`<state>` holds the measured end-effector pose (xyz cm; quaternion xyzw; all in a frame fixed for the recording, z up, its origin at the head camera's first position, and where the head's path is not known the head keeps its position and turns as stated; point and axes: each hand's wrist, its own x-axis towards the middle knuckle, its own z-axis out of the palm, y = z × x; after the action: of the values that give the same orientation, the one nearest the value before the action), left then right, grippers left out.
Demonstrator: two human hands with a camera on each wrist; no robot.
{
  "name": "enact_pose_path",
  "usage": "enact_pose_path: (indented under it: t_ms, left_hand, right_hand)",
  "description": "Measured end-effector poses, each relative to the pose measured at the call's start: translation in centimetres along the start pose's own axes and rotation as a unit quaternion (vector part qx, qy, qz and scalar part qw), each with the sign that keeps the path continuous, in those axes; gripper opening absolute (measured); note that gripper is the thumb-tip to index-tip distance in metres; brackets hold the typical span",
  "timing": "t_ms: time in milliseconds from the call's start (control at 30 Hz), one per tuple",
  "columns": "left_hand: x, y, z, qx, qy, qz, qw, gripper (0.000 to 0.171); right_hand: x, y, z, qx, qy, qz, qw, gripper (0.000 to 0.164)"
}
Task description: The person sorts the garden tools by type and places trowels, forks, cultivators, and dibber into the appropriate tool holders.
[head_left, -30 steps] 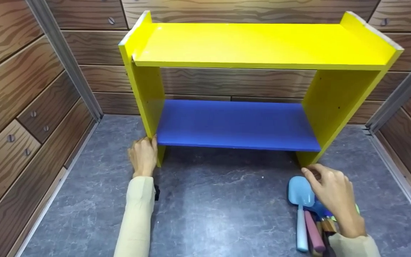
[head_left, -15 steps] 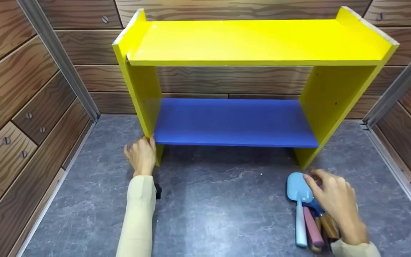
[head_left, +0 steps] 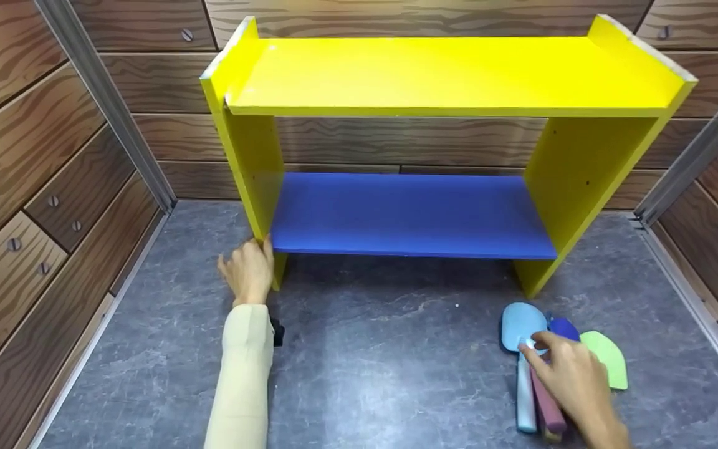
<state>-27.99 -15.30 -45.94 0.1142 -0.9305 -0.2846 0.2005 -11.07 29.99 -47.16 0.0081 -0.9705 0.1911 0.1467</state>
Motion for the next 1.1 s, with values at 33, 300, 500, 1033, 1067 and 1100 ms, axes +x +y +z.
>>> enact_pose_path:
  t_ms: [33,300,500,1033,1067,1100]
  left_hand:
    - [0.0,0.1,0.0,-0.001,-0.002,-0.001,1.0000,0.042]
    - [0.0,0.2,0.0,0.010,-0.003,0.002,0.9999,0.043]
    - [-0.2,0.0,0.0,0.015,-0.003,0.003,0.9999,0.043]
    - [-0.1,0.2,0.1,0.004,0.007,0.004,1.0000,0.042]
    - [-0.1,0.1,0.1,0.003,0.007,0.003,1.0000,0.043]
    - [-0.1,0.1,0.1,0.003,0.007,0.003,1.0000,0.043]
  right_hand:
    - [-0.1,0.0,0.1,-0.005,-0.003,-0.001,1.000,0.025]
    - [-1.3,0.3,1.1,-0.052,-0.042,0.000,0.998,0.025]
    - [-2.4,0.3,2.3,-0.094,-0.147,0.038,0.984,0.041]
    - [-3.8,-0.3,3.9,-0.158,-0.173,0.135,0.963,0.088]
    - [-3.9,-0.4,3.9,-0.157,-0.157,0.136,0.966,0.085]
    - [-4.0,-0.4,4.0,-0.151,-0.147,0.140,0.967,0.083]
